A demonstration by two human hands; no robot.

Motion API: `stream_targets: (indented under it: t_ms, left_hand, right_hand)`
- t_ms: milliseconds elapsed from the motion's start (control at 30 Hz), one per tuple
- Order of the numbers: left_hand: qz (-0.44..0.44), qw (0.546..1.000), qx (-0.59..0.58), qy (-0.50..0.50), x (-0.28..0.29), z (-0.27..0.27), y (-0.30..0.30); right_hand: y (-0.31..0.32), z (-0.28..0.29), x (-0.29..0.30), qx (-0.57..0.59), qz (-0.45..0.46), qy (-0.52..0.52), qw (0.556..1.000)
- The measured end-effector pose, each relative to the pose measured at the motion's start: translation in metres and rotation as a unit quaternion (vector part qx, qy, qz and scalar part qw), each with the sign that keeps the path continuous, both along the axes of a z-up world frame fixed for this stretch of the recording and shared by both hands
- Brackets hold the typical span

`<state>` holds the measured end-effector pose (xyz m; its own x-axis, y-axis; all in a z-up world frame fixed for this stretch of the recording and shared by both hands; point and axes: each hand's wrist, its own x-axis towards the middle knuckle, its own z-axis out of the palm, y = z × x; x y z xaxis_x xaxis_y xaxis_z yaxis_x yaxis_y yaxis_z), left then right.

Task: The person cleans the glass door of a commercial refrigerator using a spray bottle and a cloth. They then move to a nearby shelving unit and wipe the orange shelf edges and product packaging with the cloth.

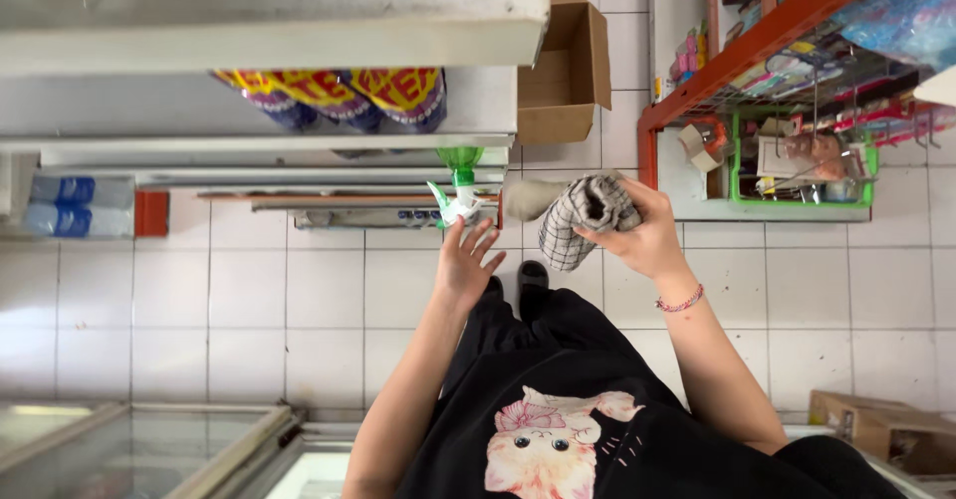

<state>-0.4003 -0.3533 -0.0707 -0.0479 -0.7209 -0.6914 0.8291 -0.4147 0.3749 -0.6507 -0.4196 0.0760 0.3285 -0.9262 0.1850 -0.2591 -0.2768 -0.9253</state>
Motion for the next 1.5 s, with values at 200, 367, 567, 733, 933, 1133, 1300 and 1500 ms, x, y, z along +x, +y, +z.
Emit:
stream_targets:
  t_ms: [200,367,567,733,933,1133,1300,1500]
  left_hand:
    - [0.04,0.995,-0.045,0.079,0.0,-0.029,-0.023]
    - [0.04,0.995,-0.056,0.075,-0.01,-0.024,-0.026]
    - [0.016,0.989,-0.104,0.102,-0.06,-0.011,-0.03]
    - [0.007,0.988,-0.156,0.003,-0.127,0.014,-0.041]
    - [-0.114,0.926,-0.157,-0.324,-0.201,0.03,-0.095]
    - [-0.186,0.74,-0.145,-0.63,-0.243,0.056,-0.183]
    - [-0.132,0.507,-0.305,-0.795,-0.261,0.081,-0.244]
    - [-0.118,0.514,-0.3,-0.795,-0.258,0.111,-0.314]
  right_hand:
    - [0.005,-0.002,-0.001,-0.072,-0.032,0.085,0.993]
    - [0.004,-0.004,-0.012,-0.055,-0.065,0.116,0.99]
    - [-0.033,-0.011,-0.04,-0.049,-0.049,0.119,0.99]
    - [-0.084,-0.002,-0.091,-0.098,-0.02,0.168,0.981]
    - [-0.146,0.002,-0.177,-0.101,-0.022,0.21,0.972]
    - [-0.191,-0.003,-0.251,-0.162,-0.033,0.263,0.951]
    - [-0.224,-0.009,-0.277,-0.162,-0.041,0.301,0.939]
    - [-0.28,-0.004,-0.274,-0.214,-0.032,0.325,0.921]
